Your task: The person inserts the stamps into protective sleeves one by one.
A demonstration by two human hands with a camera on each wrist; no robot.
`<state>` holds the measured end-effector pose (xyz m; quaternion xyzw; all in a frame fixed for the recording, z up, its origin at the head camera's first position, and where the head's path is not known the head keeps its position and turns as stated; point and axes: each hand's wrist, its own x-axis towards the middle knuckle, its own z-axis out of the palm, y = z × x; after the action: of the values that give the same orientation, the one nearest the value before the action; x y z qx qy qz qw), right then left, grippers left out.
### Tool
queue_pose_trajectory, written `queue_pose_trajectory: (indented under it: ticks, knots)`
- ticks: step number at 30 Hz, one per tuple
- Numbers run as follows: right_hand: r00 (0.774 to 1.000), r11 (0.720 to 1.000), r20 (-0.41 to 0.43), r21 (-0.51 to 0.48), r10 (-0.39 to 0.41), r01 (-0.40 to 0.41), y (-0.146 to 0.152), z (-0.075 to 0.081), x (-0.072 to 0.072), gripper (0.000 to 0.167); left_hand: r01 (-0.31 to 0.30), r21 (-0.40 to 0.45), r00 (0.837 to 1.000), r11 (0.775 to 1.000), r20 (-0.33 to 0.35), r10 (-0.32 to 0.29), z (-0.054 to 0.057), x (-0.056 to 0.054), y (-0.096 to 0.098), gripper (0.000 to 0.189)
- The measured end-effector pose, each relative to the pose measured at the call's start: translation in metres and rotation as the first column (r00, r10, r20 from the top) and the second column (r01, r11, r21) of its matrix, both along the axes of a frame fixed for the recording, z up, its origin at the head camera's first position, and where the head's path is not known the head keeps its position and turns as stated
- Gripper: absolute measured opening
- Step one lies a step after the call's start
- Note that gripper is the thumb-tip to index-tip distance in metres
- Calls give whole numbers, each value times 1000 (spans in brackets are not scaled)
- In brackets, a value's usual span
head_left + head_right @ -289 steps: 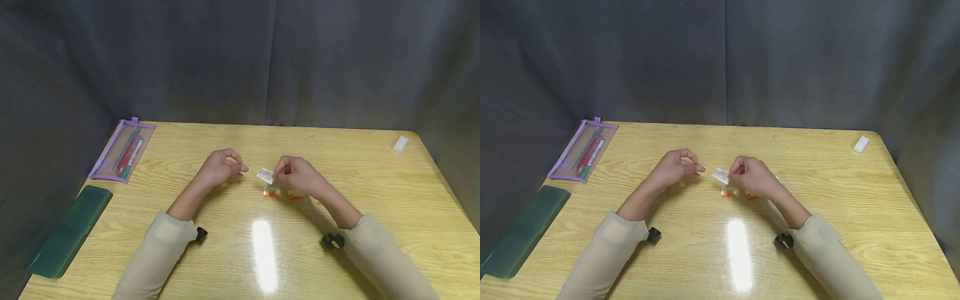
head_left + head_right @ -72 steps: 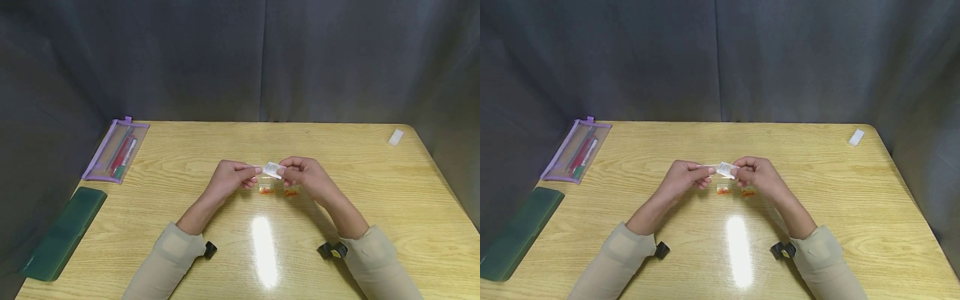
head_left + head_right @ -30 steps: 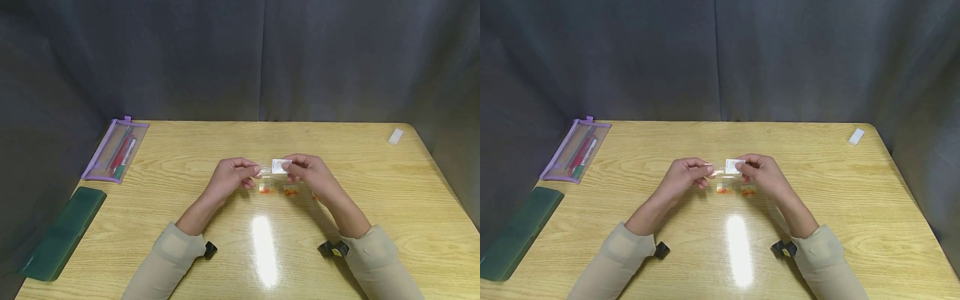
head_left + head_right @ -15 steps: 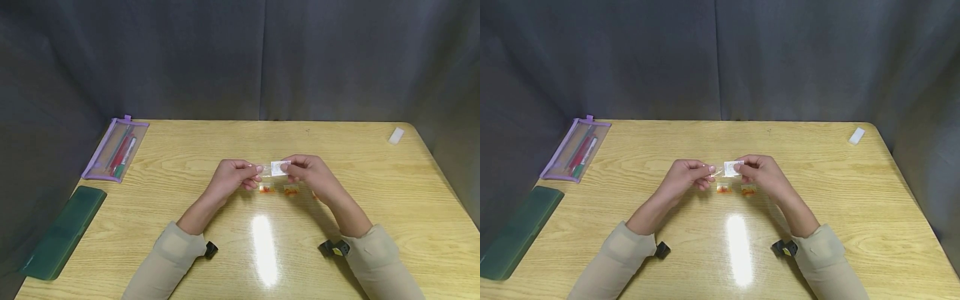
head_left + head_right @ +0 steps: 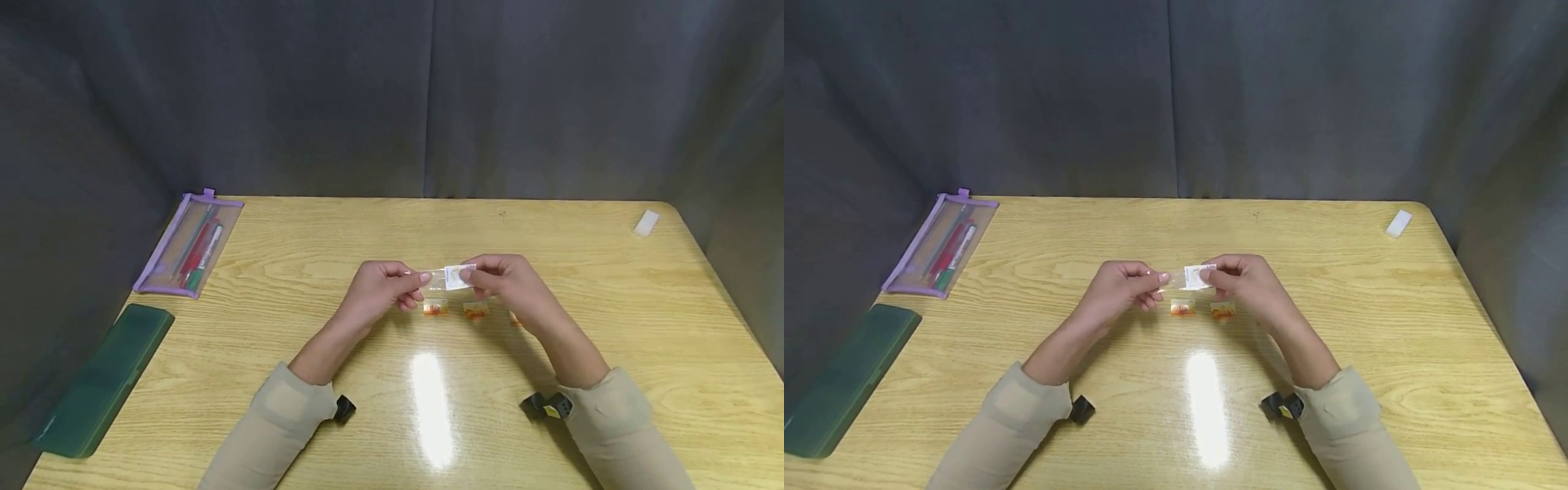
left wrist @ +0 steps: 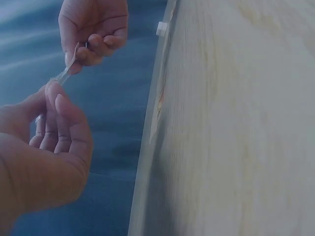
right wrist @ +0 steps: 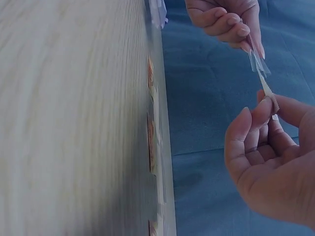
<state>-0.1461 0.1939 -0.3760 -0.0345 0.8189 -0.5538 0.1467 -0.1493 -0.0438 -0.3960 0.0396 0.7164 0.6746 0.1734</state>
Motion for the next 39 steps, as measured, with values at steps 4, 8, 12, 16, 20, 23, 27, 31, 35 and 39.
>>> queue_pose_trajectory:
  ticks: [4, 8, 12, 16, 20, 23, 27, 31, 35, 39]
  knots:
    - [1000, 1000, -2, -14, 16, -16, 0, -2, 0, 28, 7, -4, 1000, 1000, 3, -7, 0, 0, 0, 34]
    - [1000, 1000, -3, -24, 14, -14, -1, -3, 0, 28, -1, 3, 1000, 1000, 2, 1, 1, 0, 0, 30]
    - [1000, 999, -5, -34, -2, 2, 0, -3, 0, 30, -19, 20, 1000, 1000, 13, 18, 1, 0, 0, 20]
    - [1000, 999, -7, -48, -1, 0, -2, -3, 0, 30, -17, 18, 1000, 1000, 7, 17, 3, 1, 0, 17]
    - [1000, 999, -10, -53, 0, -1, -3, -3, 1, 29, -14, 15, 1000, 1000, 3, 13, 3, 1, 0, 19]
    - [1000, 999, -12, -53, -1, 1, -3, -3, 1, 28, -6, 26, 1000, 1000, 6, 6, 3, 1, 0, 19]
    - [1000, 999, -23, -41, -14, 13, -1, -1, 1, 30, 7, 39, 1000, 999, 3, -7, 3, 0, -1, 17]
    - [998, 998, -34, -43, -47, 45, 3, 1, 0, 30, 13, 50, 1000, 999, -4, -13, 5, -1, -3, 15]
    - [998, 995, -23, -84, -60, 58, 3, 2, 1, 32, 14, 53, 1000, 999, -17, -13, 5, -1, -4, 21]
    - [997, 989, -15, -126, -78, 76, 1, 2, 2, 32, -3, 49, 999, 999, -35, 4, 3, -1, -4, 24]
